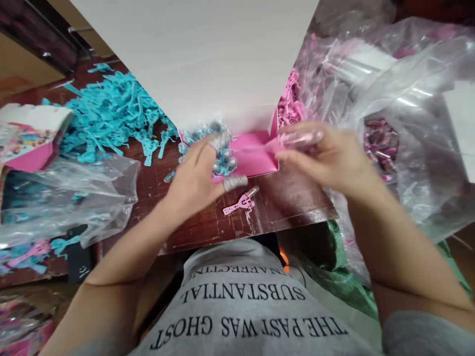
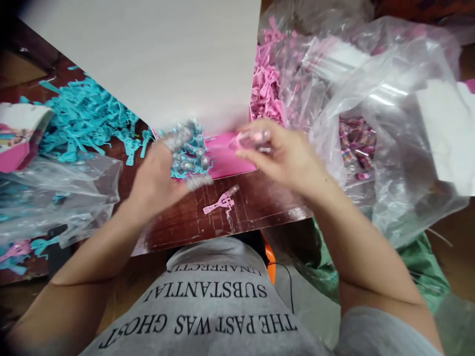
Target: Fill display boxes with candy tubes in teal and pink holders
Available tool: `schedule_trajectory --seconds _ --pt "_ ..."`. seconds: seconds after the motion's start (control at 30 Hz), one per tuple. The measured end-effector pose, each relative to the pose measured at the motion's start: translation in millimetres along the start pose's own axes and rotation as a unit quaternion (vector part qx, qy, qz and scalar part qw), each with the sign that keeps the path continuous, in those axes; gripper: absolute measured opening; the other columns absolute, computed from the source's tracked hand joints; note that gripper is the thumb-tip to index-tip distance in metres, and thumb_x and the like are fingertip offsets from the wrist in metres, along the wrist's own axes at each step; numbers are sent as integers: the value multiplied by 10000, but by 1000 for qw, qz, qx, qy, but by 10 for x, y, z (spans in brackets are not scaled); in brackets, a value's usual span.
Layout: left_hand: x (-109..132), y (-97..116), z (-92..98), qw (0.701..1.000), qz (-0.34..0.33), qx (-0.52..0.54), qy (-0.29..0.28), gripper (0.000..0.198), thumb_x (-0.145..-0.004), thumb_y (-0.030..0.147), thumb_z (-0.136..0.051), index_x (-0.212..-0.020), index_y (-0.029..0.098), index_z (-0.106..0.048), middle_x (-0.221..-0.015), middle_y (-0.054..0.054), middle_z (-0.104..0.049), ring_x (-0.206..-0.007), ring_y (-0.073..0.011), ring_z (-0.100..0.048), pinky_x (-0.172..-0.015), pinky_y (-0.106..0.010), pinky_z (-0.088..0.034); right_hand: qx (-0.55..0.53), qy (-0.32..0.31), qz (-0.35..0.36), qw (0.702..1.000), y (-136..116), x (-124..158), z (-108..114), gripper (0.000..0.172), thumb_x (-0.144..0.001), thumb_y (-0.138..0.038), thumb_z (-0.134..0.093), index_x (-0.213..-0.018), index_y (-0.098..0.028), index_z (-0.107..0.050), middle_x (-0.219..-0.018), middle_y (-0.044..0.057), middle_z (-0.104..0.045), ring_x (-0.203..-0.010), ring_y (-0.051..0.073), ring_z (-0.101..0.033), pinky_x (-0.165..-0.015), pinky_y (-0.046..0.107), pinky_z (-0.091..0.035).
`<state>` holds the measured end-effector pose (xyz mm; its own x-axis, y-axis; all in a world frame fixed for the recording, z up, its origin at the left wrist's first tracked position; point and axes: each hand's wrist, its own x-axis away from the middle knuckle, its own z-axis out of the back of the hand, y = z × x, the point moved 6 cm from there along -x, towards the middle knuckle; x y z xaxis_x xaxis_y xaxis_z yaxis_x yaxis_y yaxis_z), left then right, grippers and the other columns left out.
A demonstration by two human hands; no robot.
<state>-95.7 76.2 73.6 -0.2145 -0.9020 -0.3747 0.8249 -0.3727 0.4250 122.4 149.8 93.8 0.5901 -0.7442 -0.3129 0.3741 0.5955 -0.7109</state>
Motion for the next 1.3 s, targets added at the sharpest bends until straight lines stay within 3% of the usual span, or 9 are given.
schedule_trajectory --seconds 0.1,0.23,0.47,0.7,0.8,0.93,1.1,1.2,1.3 --pt "-378 -353 21 996 -41 -58 -49 687 -1038 659 -547 -1481 134 -530 -1646 -163 -507 -1569 -320 -401 -1350 -555 -254 131 -29 10 991 182 -469 -23 289 -990 -454 -703 -1229 -297 -739 -1156 47 -795 -1028 275 -741 -917 432 -596" --pt "-597 -668 -180 986 -33 -101 -126 519 -1103 552 -452 -1370 142 -623 -1626 -115 -539 -1598 -317 -333 -1339 -592 -238 251 -133 19 959 450 -997 -415 269 -1001 -458 -655 -1166 -276 -764 -1097 42 -807 -1040 290 -734 -863 399 -557" --pt "-480 -673 -230 986 -36 -105 -125 331 -1092 418 -467 -1225 232 -707 -1638 -79 -534 -1538 -282 -470 -1332 -526 -290 313 -300 2 901 409 -1320 -610 200 -944 -361 -758 -1117 -268 -796 -975 17 -791 -959 255 -727 -823 359 -509" --pt "-509 -698 -191 988 -21 -78 -128 283 -1071 384 -491 -1197 253 -708 -1622 -72 -549 -1528 -301 -481 -1326 -581 -300 418 -343 -39 841 365 -1361 -680 308 -1013 -429 -673 -1257 -255 -745 -1123 72 -792 -1060 329 -733 -868 429 -530" --pt "-491 -680 -187 988 -27 -77 -130 290 -1071 377 -485 -1191 238 -709 -1622 -83 -543 -1537 -301 -467 -1330 -573 -299 422 -331 -38 843 320 -1311 -735 324 -1057 -429 -599 -1291 -228 -695 -1202 91 -784 -1097 314 -735 -894 406 -541" --pt "-483 -699 -217 991 -24 -54 -120 299 -1073 388 -475 -1167 243 -718 -1614 -85 -550 -1535 -291 -471 -1336 -539 -317 433 -229 4 872 205 -1177 -709 373 -1115 -365 -450 -1385 -153 -594 -1279 164 -745 -1139 365 -727 -861 461 -572" --pt "-561 -753 -191 994 -10 -14 -110 285 -1047 477 -545 -1131 262 -713 -1570 -63 -595 -1521 -306 -482 -1329 -560 -344 407 -169 30 897 310 -959 -846 382 -1135 -268 -329 -1279 -175 -670 -1357 138 -696 -1302 334 -608 -870 415 -589" --pt "-463 -493 -5 997 -13 -28 -66 295 -1049 480 -568 -1159 232 -684 -1560 -92 -603 -1480 -320 -522 -1293 -572 -384 365 -146 22 919 335 -884 -869 324 -1113 -283 -418 -1284 -228 -688 -1397 98 -689 -1372 330 -550 -951 423 -581" --pt "-56 3 124 996 -50 -66 23 209 -1029 364 -650 -1203 254 -684 -1453 -75 -684 -1331 -315 -639 -1173 -539 -483 342 -86 49 934 219 -675 -605 435 -1088 -320 -500 -1506 -221 -562 -1643 83 -515 -1512 331 -433 -1190 499 -476"
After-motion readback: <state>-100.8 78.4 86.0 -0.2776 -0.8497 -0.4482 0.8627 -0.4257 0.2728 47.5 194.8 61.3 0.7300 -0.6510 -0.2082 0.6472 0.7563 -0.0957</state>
